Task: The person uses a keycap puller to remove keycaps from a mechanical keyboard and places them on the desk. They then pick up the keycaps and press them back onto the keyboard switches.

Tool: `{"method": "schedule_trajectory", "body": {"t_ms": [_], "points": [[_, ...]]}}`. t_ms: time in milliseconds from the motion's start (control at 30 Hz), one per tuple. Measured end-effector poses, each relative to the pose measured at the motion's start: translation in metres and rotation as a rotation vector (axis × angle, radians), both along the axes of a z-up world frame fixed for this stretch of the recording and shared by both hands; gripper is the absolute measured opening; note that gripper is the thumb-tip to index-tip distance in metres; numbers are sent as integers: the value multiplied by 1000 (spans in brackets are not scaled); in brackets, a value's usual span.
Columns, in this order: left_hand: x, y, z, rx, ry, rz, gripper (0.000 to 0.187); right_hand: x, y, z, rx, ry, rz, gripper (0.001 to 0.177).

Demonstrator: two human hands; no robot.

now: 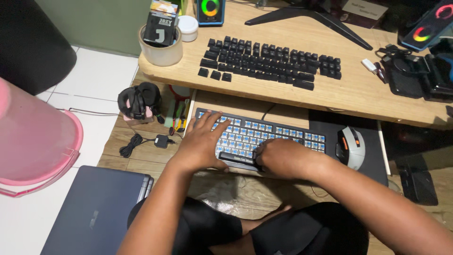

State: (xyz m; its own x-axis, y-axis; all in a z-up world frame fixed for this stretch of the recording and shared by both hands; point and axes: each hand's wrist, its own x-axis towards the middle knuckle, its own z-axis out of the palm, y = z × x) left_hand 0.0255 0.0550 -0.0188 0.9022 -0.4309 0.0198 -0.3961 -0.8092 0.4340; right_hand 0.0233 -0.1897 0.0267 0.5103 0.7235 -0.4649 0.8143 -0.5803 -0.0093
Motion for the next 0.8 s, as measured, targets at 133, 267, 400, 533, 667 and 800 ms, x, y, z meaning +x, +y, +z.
{"method": "schedule_trajectory", "body": {"t_ms": [133, 267, 400, 533, 667, 800], "points": [[0, -2, 2, 19, 2, -8, 129, 0, -4, -1, 53, 4, 14, 17], [-2, -2, 5, 39, 6, -12, 120, 2, 1, 2, 18, 42, -3, 17], [-1, -4, 9, 70, 34, -22, 121, -1, 7, 18, -24, 74, -68, 15], [0, -5, 7, 76, 56, -14, 122, 7, -8, 65, 376, 14, 87, 20], [-1, -5, 11, 83, 68, -1, 129, 4, -15, 97, 319, -31, 30, 23], [-10, 1, 21, -129, -98, -1, 119, -4, -20, 90, 425, -13, 28, 18]]}}
